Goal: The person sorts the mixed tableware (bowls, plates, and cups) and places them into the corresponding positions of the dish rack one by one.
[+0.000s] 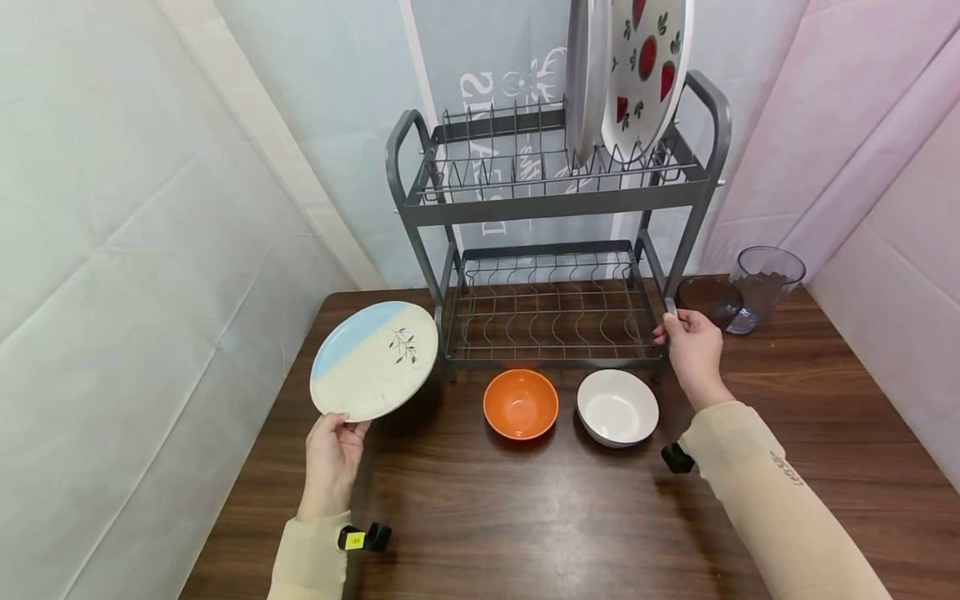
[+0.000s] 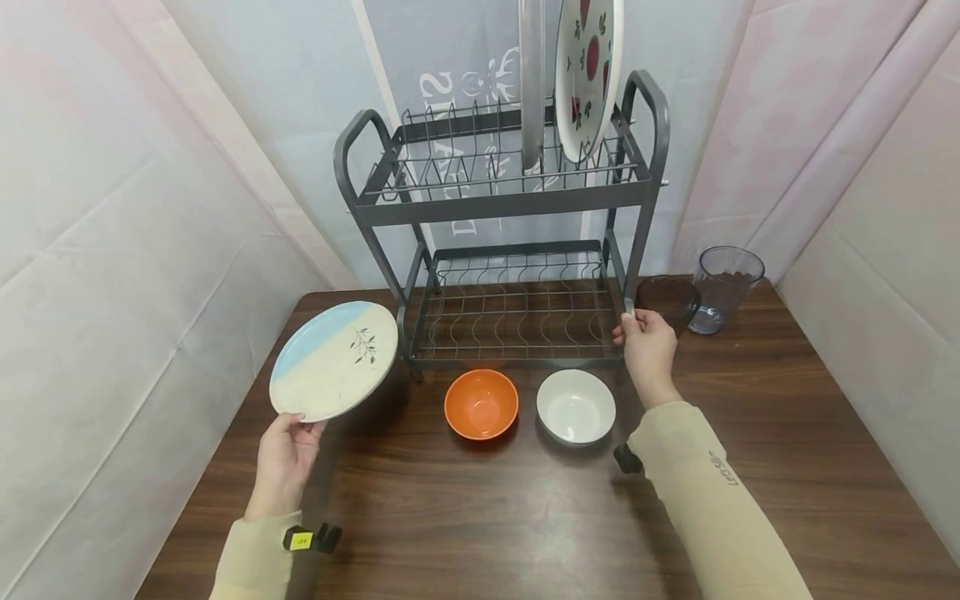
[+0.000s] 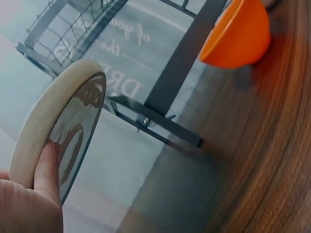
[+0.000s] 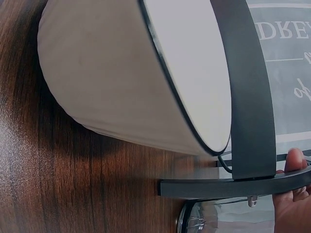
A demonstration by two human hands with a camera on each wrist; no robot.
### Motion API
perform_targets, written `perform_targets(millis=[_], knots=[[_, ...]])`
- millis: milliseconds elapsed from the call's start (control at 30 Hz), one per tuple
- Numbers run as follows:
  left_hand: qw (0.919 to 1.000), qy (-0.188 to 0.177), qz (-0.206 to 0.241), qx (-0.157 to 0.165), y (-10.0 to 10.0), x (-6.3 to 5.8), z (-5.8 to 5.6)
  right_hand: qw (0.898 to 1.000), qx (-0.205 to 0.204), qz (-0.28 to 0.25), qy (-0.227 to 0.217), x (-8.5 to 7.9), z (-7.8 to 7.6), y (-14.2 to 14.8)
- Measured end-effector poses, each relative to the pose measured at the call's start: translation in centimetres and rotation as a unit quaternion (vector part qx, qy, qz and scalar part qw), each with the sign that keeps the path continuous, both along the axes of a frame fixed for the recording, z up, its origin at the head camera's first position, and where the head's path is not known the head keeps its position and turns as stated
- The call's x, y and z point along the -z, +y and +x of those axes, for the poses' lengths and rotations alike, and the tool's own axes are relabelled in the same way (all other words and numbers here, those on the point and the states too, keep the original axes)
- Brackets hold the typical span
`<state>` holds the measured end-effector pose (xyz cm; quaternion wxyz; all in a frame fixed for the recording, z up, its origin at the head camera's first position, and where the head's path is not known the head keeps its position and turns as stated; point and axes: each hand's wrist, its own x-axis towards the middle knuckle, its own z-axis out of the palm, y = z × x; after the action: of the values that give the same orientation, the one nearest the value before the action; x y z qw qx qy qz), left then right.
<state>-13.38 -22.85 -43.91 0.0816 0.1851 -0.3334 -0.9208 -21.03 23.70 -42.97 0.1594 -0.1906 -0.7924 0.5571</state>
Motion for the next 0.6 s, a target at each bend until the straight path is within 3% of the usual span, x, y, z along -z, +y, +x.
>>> perform_targets(millis=[300, 600], knots=[[0.9992, 0.0, -0.036, 0.016, 1.3, -1.5, 1.1, 1.0, -0.004, 0.005, -0.004, 0.3, -0.1, 0.1], [0.9966, 0.024, -0.055, 0.057, 2.6, -2.4, 2.2, 1.0, -0.012, -0.011, 0.008, 0.2, 0.0, 0.2]])
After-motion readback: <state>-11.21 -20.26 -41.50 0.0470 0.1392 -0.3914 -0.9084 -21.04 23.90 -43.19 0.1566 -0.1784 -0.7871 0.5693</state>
